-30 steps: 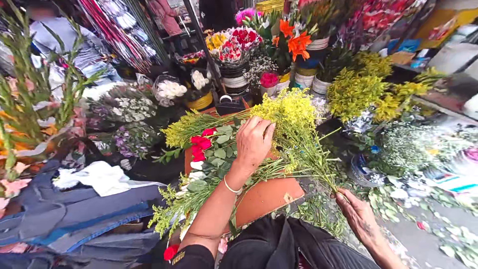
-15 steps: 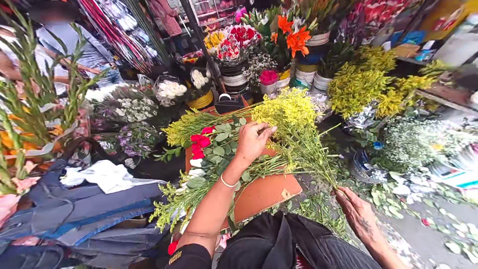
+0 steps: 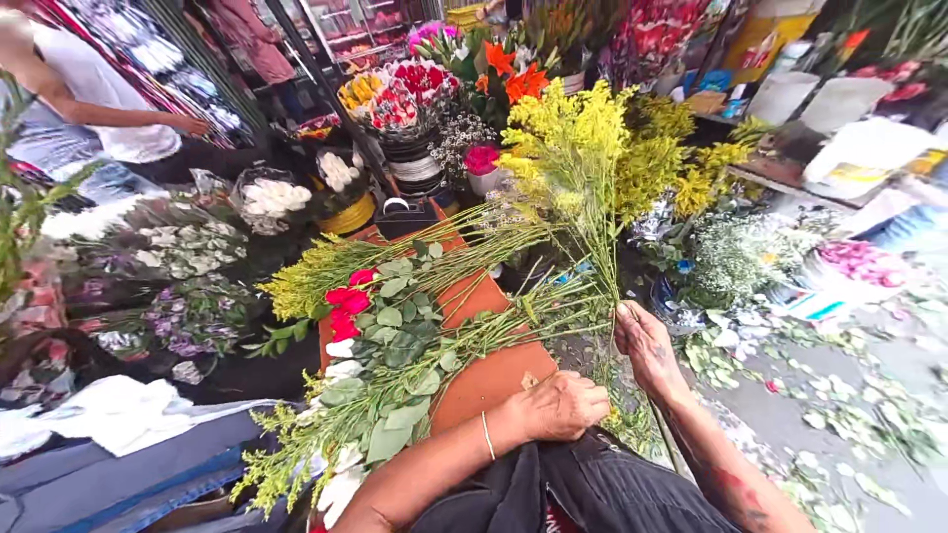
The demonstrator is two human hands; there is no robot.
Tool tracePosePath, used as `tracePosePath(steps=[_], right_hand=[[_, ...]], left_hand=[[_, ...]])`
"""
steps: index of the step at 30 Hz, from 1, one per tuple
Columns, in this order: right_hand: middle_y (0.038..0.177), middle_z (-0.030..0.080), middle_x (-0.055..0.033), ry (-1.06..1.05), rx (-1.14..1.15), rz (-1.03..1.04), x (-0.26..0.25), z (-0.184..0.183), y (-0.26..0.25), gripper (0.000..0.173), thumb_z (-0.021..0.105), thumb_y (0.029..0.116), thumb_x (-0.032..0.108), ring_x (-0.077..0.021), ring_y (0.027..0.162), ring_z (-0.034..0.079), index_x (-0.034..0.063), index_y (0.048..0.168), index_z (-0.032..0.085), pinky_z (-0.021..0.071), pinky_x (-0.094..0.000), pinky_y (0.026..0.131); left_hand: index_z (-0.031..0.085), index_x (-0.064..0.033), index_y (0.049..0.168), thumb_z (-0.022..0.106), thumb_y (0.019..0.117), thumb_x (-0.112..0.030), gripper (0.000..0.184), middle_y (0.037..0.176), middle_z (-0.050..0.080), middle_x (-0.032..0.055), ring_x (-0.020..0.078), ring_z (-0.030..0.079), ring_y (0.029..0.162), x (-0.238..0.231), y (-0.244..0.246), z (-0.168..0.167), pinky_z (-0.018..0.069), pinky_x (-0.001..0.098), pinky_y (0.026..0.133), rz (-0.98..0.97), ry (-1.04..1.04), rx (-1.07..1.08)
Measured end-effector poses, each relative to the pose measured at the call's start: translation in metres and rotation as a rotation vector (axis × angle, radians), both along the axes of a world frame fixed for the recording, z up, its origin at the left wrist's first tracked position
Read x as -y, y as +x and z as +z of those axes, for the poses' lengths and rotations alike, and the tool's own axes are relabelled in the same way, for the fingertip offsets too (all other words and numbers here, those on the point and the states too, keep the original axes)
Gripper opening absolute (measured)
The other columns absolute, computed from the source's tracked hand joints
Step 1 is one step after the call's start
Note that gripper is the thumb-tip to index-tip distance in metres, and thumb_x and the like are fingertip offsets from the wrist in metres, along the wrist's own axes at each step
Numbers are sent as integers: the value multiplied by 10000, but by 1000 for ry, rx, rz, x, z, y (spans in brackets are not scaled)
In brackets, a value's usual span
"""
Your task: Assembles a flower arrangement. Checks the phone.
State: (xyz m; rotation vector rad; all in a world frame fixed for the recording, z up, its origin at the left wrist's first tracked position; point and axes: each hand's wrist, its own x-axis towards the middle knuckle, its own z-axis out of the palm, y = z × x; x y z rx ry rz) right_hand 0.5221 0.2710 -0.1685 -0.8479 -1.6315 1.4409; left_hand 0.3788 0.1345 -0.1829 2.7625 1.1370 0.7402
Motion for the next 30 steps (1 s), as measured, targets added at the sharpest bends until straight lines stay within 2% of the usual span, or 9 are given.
tracePosePath(steps=[5,8,10,14,20,23,26,28,30], right_hand=[[594,459,126,-38,-216,139,-12,4,13,248,411,1065,228,21,474,390,161,992,638,343,-154,454],[610,481,132,-55,-240,236,-10,-13,28,253,444,1058,289,34,485,386,201,950,656,324,-143,456],[617,494,142,-45,-211,250,-1,-21,34,244,466,1055,317,39,490,399,221,947,662,335,-140,461],[653,514,153,-16,-142,285,26,-25,40,245,472,1064,363,46,517,418,234,976,661,356,-138,483],[615,494,139,-171,-157,384,39,-28,48,258,510,1053,389,45,483,400,229,940,679,340,-133,454],[589,475,140,-334,-172,471,34,-33,54,250,512,1044,366,49,457,383,241,896,670,331,-133,431],[577,466,141,-427,-204,546,22,-36,64,246,540,1025,374,46,444,378,239,869,674,322,-134,417],[580,471,140,-447,-202,576,7,-38,73,241,534,1021,365,45,446,384,239,872,675,327,-135,418],[578,462,135,-444,-165,554,-8,-38,83,259,479,1033,325,41,444,374,224,876,658,320,-136,416]], left_hand=[[757,-34,1153,655,996,-181,238,1116,728,172,324,694,1068,-8,-31,24,526,520,972,119,-639,13],[789,-38,1060,632,1012,-213,240,1020,759,134,244,723,980,1,-38,50,560,435,927,319,-487,316],[774,-35,1044,669,991,-263,257,940,737,93,138,676,761,1,-37,69,569,297,731,510,-283,553],[674,17,1200,730,922,-430,529,960,712,37,11,515,599,-6,-39,98,453,194,562,670,-180,849],[690,39,992,730,932,-123,177,874,707,44,40,659,754,-12,-35,86,573,204,684,606,162,1174],[559,49,1127,807,857,-210,449,1092,589,131,137,603,1002,-11,-26,86,536,268,899,790,209,1310],[343,25,1366,790,849,-69,690,1254,525,155,159,605,1102,-18,-12,95,556,299,930,784,70,1694],[333,-2,1418,656,958,-1,562,1200,590,147,189,656,1020,-23,1,103,582,351,866,720,-22,1888],[462,-6,1252,481,1062,-47,194,1016,667,123,216,688,936,-33,17,105,581,397,883,616,-9,1983]])
